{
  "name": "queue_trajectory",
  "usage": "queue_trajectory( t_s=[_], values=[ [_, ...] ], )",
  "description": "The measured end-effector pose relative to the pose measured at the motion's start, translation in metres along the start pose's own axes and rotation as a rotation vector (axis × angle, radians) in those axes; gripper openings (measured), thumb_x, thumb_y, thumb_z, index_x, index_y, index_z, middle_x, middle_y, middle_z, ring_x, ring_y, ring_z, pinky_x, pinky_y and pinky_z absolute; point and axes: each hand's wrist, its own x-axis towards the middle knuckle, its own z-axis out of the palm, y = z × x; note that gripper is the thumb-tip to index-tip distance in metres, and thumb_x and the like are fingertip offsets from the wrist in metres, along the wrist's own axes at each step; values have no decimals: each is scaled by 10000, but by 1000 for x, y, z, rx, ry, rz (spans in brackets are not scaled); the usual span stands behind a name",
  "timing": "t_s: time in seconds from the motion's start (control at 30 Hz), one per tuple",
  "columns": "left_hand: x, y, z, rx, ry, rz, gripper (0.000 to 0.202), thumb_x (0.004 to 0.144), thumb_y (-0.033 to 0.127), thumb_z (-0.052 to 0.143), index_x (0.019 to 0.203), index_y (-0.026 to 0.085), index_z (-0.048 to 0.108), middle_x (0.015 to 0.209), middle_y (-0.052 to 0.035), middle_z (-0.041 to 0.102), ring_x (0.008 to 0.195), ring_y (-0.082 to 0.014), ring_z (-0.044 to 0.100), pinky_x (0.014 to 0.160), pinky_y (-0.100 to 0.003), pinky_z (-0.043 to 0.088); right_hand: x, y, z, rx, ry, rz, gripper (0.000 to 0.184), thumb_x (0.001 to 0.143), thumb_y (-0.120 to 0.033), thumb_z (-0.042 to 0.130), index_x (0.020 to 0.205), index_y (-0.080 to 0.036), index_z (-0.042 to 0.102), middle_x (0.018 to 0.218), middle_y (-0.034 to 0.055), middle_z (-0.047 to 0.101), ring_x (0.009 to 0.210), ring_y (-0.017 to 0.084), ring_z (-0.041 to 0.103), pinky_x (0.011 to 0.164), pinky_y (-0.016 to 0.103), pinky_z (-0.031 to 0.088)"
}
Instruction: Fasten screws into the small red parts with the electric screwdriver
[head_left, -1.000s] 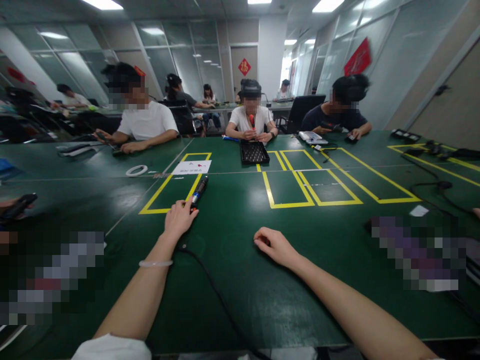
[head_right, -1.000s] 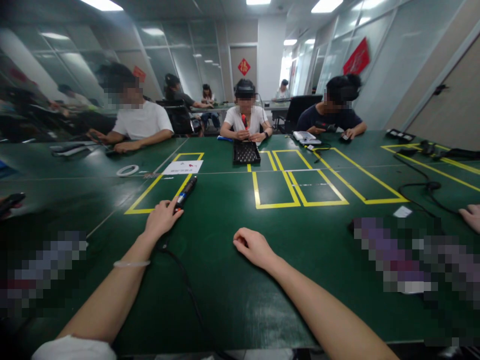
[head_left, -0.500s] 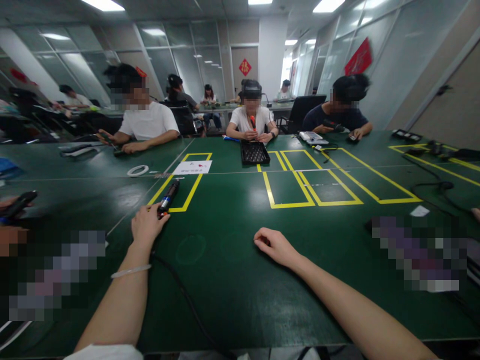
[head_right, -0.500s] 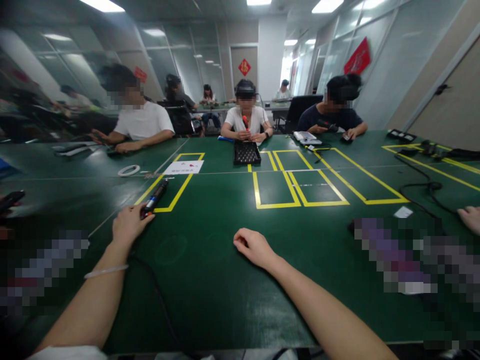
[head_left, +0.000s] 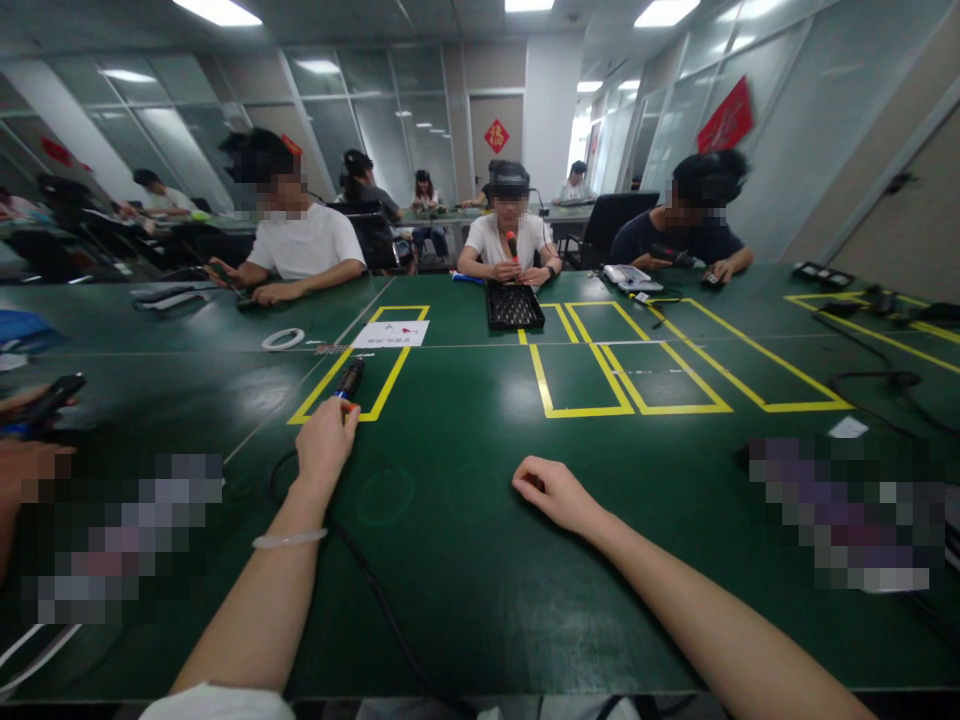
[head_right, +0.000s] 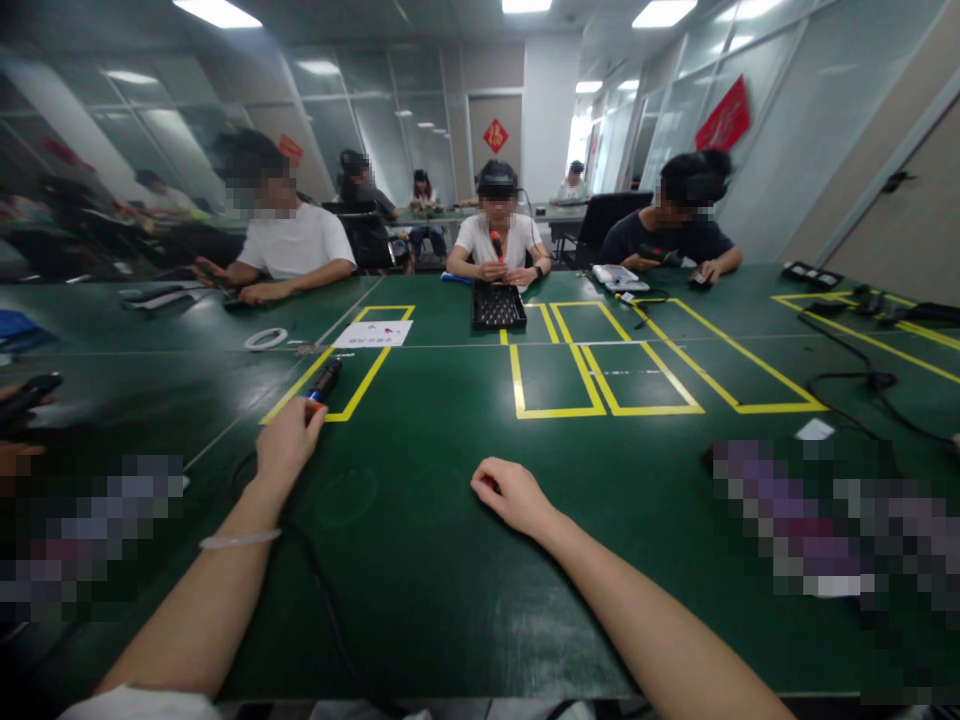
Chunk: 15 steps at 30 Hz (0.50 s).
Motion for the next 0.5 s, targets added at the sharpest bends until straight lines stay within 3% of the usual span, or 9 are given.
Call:
queue_trajectory(
  t_s=[0.07,0.17,0.23,0.3,0.4,0.5],
  values=[
    [-10,28,1,-246,-65,97,339,900,419,413,1048,162,578,927,-92,655,852,-237,622,773,-340,465,0,1,1,-13,-2,0,203,904,-257,520,727,-168,564,712,0,569,645,123,513,605,231,366],
    [-39,81,0,-610,-287,333,314,896,412,457,1050,177,596,917,-53,665,840,-181,623,764,-278,467,-1,0,2,6,-16,-3,195,895,-257,537,720,-171,537,685,-15,540,632,117,501,598,227,360],
    [-63,113,-3,-749,-433,501,322,909,397,447,1097,200,620,1017,-54,654,916,-169,606,807,-269,456,-1,-2,3,73,-14,10,59,882,-240,554,871,-183,540,687,-35,533,609,108,498,591,220,370],
    [-84,136,-7,-799,-552,630,314,916,358,445,1125,224,638,1028,-48,639,940,-163,589,838,-271,438,-1,-4,4,159,1,17,252,864,-223,574,1095,-195,475,731,-42,545,617,105,517,597,215,393],
    [-103,151,-8,-884,-730,659,342,907,318,471,1212,219,591,967,-39,625,885,-149,578,801,-263,436,-1,-7,3,202,-14,-9,335,850,-218,587,1149,-204,436,758,-42,545,629,103,523,605,212,410],
    [-108,150,-6,-1034,-882,534,504,896,313,502,1379,199,413,960,-42,605,857,-137,577,772,-257,448,-2,-8,2,185,-32,-24,297,827,-232,619,1078,-201,463,734,-48,539,619,103,518,602,213,408]
  ],
)
